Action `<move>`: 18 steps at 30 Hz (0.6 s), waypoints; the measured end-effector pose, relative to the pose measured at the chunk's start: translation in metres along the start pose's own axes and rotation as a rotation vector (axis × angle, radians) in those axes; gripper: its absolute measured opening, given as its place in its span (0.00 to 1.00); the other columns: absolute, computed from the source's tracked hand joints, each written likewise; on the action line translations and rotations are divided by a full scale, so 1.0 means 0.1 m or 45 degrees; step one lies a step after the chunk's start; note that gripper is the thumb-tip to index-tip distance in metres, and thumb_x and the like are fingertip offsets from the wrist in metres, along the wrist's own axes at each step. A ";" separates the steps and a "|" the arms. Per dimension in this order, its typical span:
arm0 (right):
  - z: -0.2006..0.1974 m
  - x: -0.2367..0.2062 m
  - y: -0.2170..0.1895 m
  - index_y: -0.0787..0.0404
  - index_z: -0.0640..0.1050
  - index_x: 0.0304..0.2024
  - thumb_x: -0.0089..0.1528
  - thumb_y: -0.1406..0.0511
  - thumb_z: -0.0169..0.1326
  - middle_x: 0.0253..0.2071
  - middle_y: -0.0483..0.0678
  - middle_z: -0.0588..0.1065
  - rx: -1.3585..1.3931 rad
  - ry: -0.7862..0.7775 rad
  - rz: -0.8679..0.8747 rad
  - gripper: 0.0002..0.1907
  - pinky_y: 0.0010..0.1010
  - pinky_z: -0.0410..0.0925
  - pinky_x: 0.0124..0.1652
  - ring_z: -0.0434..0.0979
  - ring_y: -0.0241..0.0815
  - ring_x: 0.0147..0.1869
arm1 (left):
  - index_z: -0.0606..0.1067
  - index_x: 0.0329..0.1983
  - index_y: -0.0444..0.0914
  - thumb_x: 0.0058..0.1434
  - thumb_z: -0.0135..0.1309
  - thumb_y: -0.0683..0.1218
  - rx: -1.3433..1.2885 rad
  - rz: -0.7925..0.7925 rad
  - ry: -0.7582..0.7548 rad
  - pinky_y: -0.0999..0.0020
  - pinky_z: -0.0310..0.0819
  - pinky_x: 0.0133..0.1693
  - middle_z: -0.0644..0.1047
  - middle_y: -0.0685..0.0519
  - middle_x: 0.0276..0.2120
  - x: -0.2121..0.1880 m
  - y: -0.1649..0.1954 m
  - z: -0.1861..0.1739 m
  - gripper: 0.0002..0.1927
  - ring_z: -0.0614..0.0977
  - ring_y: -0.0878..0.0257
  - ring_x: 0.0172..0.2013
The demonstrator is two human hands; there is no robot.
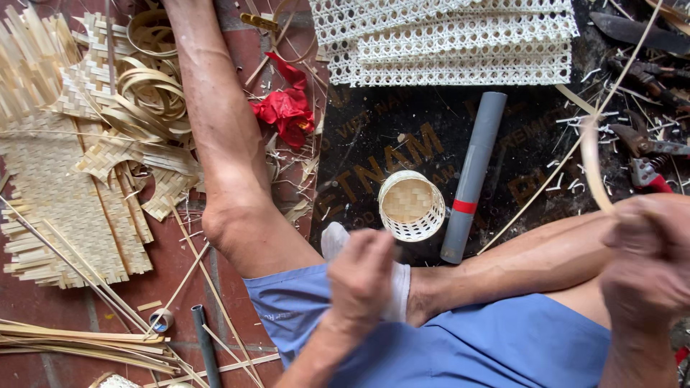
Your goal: The person sits on the floor and assembles small woven bamboo baskets. They press a woven bamboo cylinder onto a round wooden base, trim protruding strips with shears, apply glue from a squeeze bottle around the inside rim, and fit a thin wooden ring over the top edge, setting finished baskets aside.
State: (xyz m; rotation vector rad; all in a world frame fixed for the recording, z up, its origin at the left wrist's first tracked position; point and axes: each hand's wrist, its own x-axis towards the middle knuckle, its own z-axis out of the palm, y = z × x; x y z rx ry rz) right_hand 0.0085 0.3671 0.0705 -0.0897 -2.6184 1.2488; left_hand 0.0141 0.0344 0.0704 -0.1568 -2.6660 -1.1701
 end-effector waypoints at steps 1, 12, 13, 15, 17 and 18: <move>-0.12 -0.07 0.06 0.67 0.72 0.54 0.81 0.70 0.46 0.44 0.46 0.71 0.124 0.056 0.100 0.05 0.21 0.66 0.39 0.70 0.32 0.37 | 0.78 0.51 0.34 0.56 0.64 0.40 0.028 0.019 -0.006 0.63 0.78 0.34 0.78 0.46 0.38 -0.07 0.12 0.12 0.18 0.81 0.54 0.35; -0.55 -0.52 0.76 0.62 0.72 0.41 0.80 0.64 0.44 0.35 0.42 0.69 1.645 0.102 0.376 0.13 0.19 0.63 0.36 0.68 0.29 0.31 | 0.77 0.42 0.34 0.56 0.53 0.43 0.397 0.504 -0.469 0.64 0.67 0.33 0.73 0.51 0.36 0.18 -0.17 0.13 0.13 0.75 0.58 0.37; -0.52 -0.51 0.77 0.62 0.72 0.40 0.80 0.64 0.44 0.34 0.42 0.69 1.762 0.088 0.422 0.14 0.19 0.63 0.35 0.68 0.29 0.30 | 0.77 0.42 0.34 0.56 0.53 0.44 0.379 0.566 -0.501 0.63 0.68 0.36 0.73 0.51 0.37 0.23 -0.22 0.07 0.12 0.76 0.58 0.40; -0.40 -0.45 0.75 0.62 0.72 0.38 0.80 0.63 0.44 0.33 0.43 0.69 1.995 0.053 0.503 0.15 0.20 0.62 0.35 0.68 0.29 0.30 | 0.77 0.41 0.34 0.56 0.53 0.44 0.359 0.629 -0.551 0.63 0.68 0.39 0.74 0.51 0.38 0.33 -0.31 -0.02 0.12 0.76 0.58 0.41; -0.25 -0.35 0.63 0.62 0.72 0.37 0.80 0.63 0.44 0.32 0.43 0.69 1.989 0.069 0.567 0.16 0.20 0.62 0.35 0.68 0.29 0.29 | 0.77 0.42 0.34 0.56 0.53 0.44 0.326 0.655 -0.588 0.62 0.69 0.42 0.74 0.51 0.39 0.36 -0.33 -0.06 0.12 0.77 0.57 0.44; -0.17 -0.28 0.54 0.61 0.73 0.39 0.80 0.62 0.46 0.33 0.43 0.70 1.962 0.069 0.583 0.15 0.20 0.63 0.34 0.69 0.29 0.29 | 0.77 0.43 0.33 0.56 0.54 0.44 0.311 0.652 -0.587 0.62 0.69 0.44 0.75 0.51 0.40 0.39 -0.33 -0.07 0.13 0.77 0.57 0.45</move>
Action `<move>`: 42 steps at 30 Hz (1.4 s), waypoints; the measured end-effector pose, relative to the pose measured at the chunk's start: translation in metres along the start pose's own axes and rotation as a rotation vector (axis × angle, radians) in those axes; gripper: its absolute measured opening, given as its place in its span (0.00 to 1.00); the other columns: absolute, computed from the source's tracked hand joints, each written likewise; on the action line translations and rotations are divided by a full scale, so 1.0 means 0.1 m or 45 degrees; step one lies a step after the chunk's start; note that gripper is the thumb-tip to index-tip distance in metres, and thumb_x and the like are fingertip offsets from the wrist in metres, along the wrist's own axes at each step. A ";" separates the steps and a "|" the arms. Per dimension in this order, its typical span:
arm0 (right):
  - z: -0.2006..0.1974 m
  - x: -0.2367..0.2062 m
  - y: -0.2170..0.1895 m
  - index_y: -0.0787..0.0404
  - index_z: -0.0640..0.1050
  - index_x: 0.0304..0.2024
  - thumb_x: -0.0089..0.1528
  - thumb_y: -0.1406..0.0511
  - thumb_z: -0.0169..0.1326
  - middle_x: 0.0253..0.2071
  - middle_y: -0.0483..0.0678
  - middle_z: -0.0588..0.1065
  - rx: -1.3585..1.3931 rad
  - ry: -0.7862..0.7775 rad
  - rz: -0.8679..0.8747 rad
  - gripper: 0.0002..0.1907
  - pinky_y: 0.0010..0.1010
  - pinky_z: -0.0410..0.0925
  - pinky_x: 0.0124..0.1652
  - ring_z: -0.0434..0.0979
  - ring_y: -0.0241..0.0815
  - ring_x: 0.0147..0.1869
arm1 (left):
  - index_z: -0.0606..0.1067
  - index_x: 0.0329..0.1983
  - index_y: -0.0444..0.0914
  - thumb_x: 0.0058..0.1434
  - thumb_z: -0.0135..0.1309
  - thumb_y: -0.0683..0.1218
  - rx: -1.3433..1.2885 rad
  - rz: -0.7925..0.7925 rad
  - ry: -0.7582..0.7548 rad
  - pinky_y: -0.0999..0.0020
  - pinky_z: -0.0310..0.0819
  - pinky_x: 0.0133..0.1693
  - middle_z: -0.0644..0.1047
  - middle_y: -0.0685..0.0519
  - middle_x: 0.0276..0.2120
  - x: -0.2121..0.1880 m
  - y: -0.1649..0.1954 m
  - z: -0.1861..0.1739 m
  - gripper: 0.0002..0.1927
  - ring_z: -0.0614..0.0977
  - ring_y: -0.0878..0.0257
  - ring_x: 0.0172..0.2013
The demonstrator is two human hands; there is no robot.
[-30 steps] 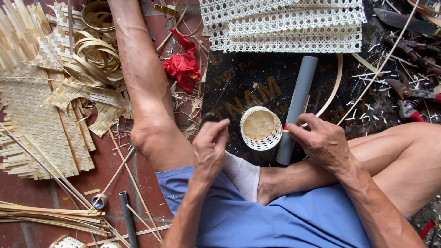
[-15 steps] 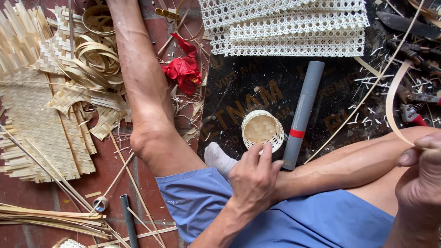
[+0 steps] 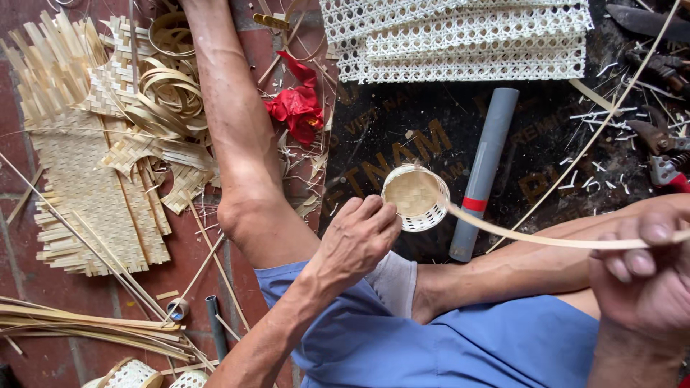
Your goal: The person sits on the floor and assembles small woven bamboo baskets. They press a woven bamboo cylinder onto a round wooden base, trim protruding strips with shears, apply glue from a squeeze bottle around the inside rim, and fit a thin wooden ring over the top edge, setting finished baskets aside.
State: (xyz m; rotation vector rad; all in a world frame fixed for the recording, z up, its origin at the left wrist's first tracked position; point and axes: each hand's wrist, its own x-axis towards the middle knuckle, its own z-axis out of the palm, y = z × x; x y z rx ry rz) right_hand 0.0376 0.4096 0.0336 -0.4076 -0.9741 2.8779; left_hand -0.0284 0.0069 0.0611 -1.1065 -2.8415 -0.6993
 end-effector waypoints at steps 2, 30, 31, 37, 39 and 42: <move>0.25 0.09 0.11 0.61 0.76 0.45 0.80 0.60 0.49 0.35 0.45 0.73 0.005 0.025 0.027 0.13 0.19 0.65 0.33 0.71 0.30 0.30 | 0.78 0.46 0.34 0.56 0.55 0.43 -0.050 -0.043 0.079 0.61 0.70 0.47 0.76 0.50 0.44 0.01 0.01 -0.04 0.15 0.78 0.56 0.48; 1.66 0.67 0.78 0.67 0.76 0.44 0.51 0.66 0.56 0.48 0.54 0.75 -2.058 -1.867 -0.633 0.19 0.41 0.73 0.45 0.79 0.50 0.43 | 0.77 0.49 0.35 0.58 0.57 0.42 -0.386 0.167 0.234 0.54 0.73 0.51 0.75 0.51 0.39 -0.09 0.09 -0.17 0.15 0.78 0.55 0.46; 1.62 0.71 0.81 0.67 0.77 0.44 0.50 0.66 0.56 0.49 0.54 0.75 -2.075 -1.858 -0.634 0.19 0.41 0.73 0.46 0.79 0.50 0.43 | 0.77 0.49 0.34 0.58 0.57 0.42 -0.374 0.169 0.234 0.54 0.74 0.51 0.75 0.51 0.39 -0.08 0.06 -0.12 0.15 0.78 0.55 0.46; 1.44 0.81 0.83 0.67 0.77 0.43 0.52 0.65 0.55 0.50 0.55 0.74 -2.077 -1.839 -0.600 0.18 0.40 0.73 0.45 0.78 0.49 0.42 | 0.76 0.50 0.32 0.61 0.55 0.42 -0.317 0.109 0.269 0.58 0.73 0.56 0.76 0.48 0.45 -0.01 0.05 0.05 0.14 0.79 0.54 0.51; 1.42 0.81 0.85 0.68 0.76 0.43 0.52 0.65 0.55 0.50 0.55 0.74 -2.062 -1.869 -0.594 0.18 0.41 0.73 0.44 0.78 0.48 0.41 | 0.77 0.48 0.33 0.60 0.55 0.43 -0.250 0.132 0.262 0.58 0.70 0.51 0.76 0.50 0.42 -0.01 0.06 0.05 0.14 0.79 0.57 0.48; 1.41 0.82 0.88 0.70 0.76 0.43 0.52 0.64 0.55 0.50 0.56 0.74 -2.038 -1.926 -0.678 0.19 0.39 0.72 0.42 0.78 0.48 0.42 | 0.77 0.48 0.34 0.60 0.55 0.44 -0.176 0.142 0.256 0.58 0.68 0.49 0.76 0.52 0.41 -0.02 0.08 0.05 0.14 0.79 0.58 0.47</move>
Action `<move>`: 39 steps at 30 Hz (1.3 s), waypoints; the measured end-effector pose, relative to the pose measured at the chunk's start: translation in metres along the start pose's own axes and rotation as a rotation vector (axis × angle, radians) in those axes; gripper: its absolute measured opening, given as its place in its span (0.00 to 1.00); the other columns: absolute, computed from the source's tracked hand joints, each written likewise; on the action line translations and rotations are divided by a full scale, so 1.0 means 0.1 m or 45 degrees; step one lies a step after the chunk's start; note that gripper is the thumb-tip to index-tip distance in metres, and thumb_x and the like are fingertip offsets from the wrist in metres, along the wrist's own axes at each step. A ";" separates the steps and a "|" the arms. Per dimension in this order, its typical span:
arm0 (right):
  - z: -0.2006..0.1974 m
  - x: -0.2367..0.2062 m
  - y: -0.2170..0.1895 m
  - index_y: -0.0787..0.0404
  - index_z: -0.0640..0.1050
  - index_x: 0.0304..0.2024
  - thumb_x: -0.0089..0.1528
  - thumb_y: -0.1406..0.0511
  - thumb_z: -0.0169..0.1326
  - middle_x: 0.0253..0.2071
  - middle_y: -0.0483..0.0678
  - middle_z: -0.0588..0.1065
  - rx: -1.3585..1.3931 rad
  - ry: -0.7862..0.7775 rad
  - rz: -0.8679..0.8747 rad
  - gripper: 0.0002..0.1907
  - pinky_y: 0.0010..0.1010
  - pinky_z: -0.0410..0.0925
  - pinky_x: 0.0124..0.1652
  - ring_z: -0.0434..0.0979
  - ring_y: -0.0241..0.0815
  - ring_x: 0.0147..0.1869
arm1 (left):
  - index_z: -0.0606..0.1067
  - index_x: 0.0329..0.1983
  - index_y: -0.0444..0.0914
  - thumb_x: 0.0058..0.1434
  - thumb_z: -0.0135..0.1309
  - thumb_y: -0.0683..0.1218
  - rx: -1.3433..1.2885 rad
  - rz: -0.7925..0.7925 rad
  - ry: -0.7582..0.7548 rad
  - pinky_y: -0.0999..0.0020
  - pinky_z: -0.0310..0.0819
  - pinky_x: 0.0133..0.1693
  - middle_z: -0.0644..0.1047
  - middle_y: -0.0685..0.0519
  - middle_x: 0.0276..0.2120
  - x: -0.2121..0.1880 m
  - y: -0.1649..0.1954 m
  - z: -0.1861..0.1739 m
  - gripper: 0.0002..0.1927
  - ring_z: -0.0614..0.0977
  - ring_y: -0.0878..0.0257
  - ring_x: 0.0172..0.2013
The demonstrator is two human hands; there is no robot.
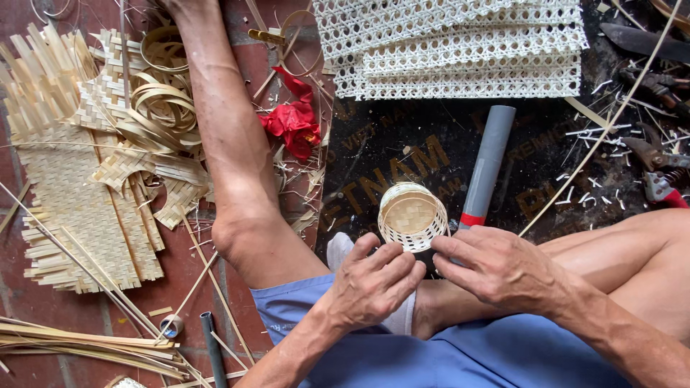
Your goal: The person sits on the floor and assembles small woven bamboo baskets. They press a woven bamboo cylinder onto a round wooden base, trim protruding strips with shears, apply glue from a squeeze bottle around the inside rim, and fit a thin wooden ring over the top edge, setting finished baskets aside.
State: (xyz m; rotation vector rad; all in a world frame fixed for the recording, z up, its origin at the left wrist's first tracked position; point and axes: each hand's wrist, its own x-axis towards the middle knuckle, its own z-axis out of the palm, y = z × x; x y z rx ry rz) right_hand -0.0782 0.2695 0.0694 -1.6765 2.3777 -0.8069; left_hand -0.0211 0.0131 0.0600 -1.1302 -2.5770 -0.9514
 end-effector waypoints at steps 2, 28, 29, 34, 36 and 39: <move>0.01 0.01 0.01 0.69 0.76 0.43 0.51 0.65 0.54 0.50 0.56 0.74 -0.014 0.002 0.024 0.19 0.40 0.73 0.44 0.78 0.49 0.44 | 0.77 0.48 0.35 0.60 0.55 0.44 0.016 0.002 -0.001 0.57 0.68 0.50 0.76 0.53 0.41 0.00 0.00 0.01 0.14 0.78 0.58 0.47; 0.07 0.03 0.13 0.68 0.76 0.42 0.52 0.67 0.55 0.48 0.54 0.75 0.083 -0.051 0.053 0.17 0.39 0.73 0.44 0.78 0.50 0.46 | 0.76 0.44 0.37 0.59 0.52 0.37 -0.142 -0.489 0.012 0.58 0.70 0.50 0.78 0.51 0.35 0.04 -0.04 0.30 0.09 0.80 0.56 0.42; 0.07 0.03 0.13 0.67 0.76 0.42 0.52 0.67 0.55 0.48 0.55 0.75 0.078 -0.051 0.060 0.16 0.39 0.73 0.44 0.78 0.50 0.46 | 0.76 0.44 0.36 0.59 0.52 0.37 -0.157 -0.445 0.003 0.59 0.71 0.49 0.78 0.51 0.36 0.03 -0.07 0.29 0.10 0.80 0.56 0.42; 0.10 0.09 0.14 0.68 0.76 0.43 0.51 0.67 0.55 0.46 0.54 0.75 0.102 -0.036 0.085 0.17 0.39 0.73 0.44 0.78 0.49 0.45 | 0.74 0.45 0.33 0.57 0.53 0.38 -0.162 -0.295 -0.032 0.58 0.73 0.48 0.77 0.48 0.37 -0.03 -0.17 0.21 0.12 0.80 0.53 0.44; 0.12 0.13 0.14 0.68 0.76 0.42 0.51 0.67 0.55 0.46 0.54 0.75 0.105 -0.027 0.098 0.17 0.39 0.73 0.44 0.78 0.49 0.45 | 0.74 0.43 0.33 0.56 0.53 0.38 -0.148 -0.325 -0.061 0.58 0.73 0.46 0.77 0.47 0.36 -0.04 -0.19 0.20 0.11 0.80 0.53 0.42; 0.14 0.19 0.15 0.68 0.76 0.42 0.52 0.67 0.55 0.45 0.53 0.76 0.101 -0.053 0.102 0.17 0.39 0.73 0.45 0.78 0.49 0.45 | 0.74 0.41 0.33 0.57 0.54 0.39 -0.115 -0.373 -0.093 0.58 0.73 0.43 0.76 0.47 0.33 -0.03 -0.19 0.22 0.09 0.80 0.53 0.39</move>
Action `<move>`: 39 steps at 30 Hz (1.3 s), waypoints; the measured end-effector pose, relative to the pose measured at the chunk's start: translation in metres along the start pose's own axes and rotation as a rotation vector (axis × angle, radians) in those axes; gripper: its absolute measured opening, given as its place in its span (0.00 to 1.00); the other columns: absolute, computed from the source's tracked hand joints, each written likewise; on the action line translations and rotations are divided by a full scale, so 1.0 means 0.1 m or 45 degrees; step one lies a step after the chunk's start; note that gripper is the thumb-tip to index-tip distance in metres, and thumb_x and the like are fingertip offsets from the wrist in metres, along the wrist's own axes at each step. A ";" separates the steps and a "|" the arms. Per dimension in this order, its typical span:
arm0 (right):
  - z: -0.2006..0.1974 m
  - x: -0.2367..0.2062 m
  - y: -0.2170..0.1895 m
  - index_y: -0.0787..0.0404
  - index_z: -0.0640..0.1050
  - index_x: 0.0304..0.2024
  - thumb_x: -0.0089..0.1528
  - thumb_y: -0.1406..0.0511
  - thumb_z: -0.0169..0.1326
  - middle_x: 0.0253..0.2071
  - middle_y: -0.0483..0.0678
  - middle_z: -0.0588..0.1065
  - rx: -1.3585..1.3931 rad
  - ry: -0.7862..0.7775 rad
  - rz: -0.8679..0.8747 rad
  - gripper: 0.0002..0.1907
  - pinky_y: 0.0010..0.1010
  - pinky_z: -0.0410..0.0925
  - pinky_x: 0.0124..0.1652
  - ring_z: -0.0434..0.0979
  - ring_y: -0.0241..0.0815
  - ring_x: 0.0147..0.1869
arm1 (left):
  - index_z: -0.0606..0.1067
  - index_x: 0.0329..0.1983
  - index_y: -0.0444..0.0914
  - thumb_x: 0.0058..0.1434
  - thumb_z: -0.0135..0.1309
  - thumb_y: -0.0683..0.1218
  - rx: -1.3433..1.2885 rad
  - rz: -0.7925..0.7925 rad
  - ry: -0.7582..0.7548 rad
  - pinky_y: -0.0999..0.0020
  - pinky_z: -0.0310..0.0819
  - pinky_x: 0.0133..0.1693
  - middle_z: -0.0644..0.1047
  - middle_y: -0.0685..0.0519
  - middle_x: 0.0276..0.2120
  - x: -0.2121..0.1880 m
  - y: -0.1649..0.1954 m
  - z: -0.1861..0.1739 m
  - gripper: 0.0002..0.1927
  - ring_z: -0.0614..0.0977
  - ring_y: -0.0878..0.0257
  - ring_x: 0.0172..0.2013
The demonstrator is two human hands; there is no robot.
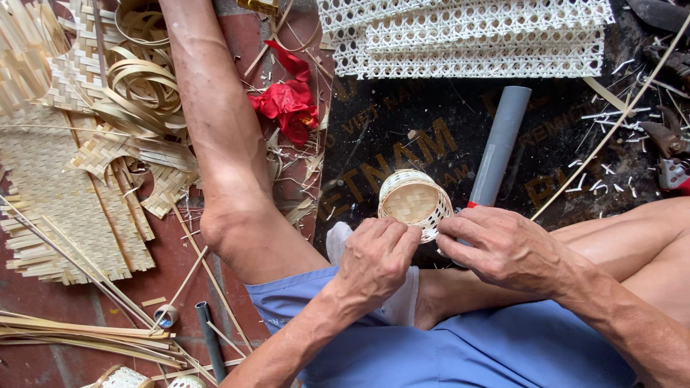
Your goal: The person sits on the floor and assembles small woven bamboo baskets. They press a woven bamboo cylinder onto a round wooden base, trim protruding strips with shears, apply glue from a squeeze bottle around the inside rim, and fit a thin wooden ring over the top edge, setting finished baskets aside.
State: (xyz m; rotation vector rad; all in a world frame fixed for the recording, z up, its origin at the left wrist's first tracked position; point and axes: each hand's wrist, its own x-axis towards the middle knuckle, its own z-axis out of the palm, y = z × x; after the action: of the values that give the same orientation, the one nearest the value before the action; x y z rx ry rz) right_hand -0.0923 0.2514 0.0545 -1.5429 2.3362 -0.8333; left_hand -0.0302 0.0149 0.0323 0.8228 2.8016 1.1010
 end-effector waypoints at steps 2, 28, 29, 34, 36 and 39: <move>0.01 0.02 0.01 0.68 0.76 0.42 0.51 0.67 0.55 0.45 0.53 0.76 0.001 -0.007 0.002 0.17 0.39 0.73 0.44 0.79 0.49 0.45 | 0.74 0.42 0.33 0.57 0.54 0.39 0.002 0.000 0.036 0.58 0.73 0.42 0.76 0.47 0.33 0.00 0.00 0.01 0.09 0.81 0.54 0.39; 0.34 0.47 -0.10 0.69 0.78 0.40 0.49 0.67 0.56 0.36 0.50 0.75 -0.252 0.010 0.190 0.17 0.37 0.71 0.32 0.77 0.46 0.36 | 0.71 0.37 0.37 0.60 0.53 0.43 -0.087 0.316 0.020 0.65 0.71 0.42 0.75 0.52 0.32 -0.10 -0.55 -0.12 0.05 0.80 0.60 0.41; 0.34 0.48 -0.07 0.67 0.78 0.39 0.49 0.67 0.56 0.36 0.50 0.75 -0.239 -0.025 0.201 0.16 0.37 0.71 0.32 0.77 0.46 0.36 | 0.71 0.36 0.37 0.59 0.53 0.43 -0.088 0.317 -0.003 0.65 0.71 0.41 0.75 0.53 0.32 -0.10 -0.57 -0.11 0.05 0.80 0.60 0.41; 0.32 0.53 0.13 0.60 0.78 0.36 0.49 0.67 0.57 0.34 0.47 0.75 0.030 -0.221 0.414 0.11 0.40 0.71 0.31 0.78 0.48 0.36 | 0.72 0.35 0.37 0.58 0.54 0.43 -0.147 0.329 -0.085 0.63 0.70 0.39 0.74 0.52 0.29 -0.05 -0.73 -0.09 0.06 0.79 0.58 0.38; 0.31 0.54 0.22 0.57 0.78 0.34 0.51 0.68 0.59 0.32 0.47 0.74 0.126 -0.378 0.591 0.09 0.41 0.71 0.31 0.78 0.49 0.35 | 0.72 0.37 0.35 0.58 0.54 0.43 -0.115 0.367 -0.012 0.63 0.71 0.41 0.75 0.50 0.33 0.02 -0.81 -0.07 0.07 0.80 0.58 0.42; 0.33 0.54 0.34 0.61 0.78 0.35 0.47 0.69 0.59 0.30 0.47 0.73 0.261 -0.280 0.580 0.13 0.40 0.71 0.30 0.78 0.49 0.35 | 0.72 0.40 0.33 0.58 0.54 0.43 -0.148 0.373 0.031 0.63 0.72 0.43 0.77 0.47 0.36 0.10 -0.92 -0.04 0.10 0.81 0.55 0.45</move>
State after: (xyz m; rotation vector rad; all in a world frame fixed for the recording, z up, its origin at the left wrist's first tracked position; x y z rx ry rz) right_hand -0.1263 0.2016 0.0148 -0.9150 2.2276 -0.7184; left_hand -0.0823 -0.0390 -0.0216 1.2433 2.6635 1.3029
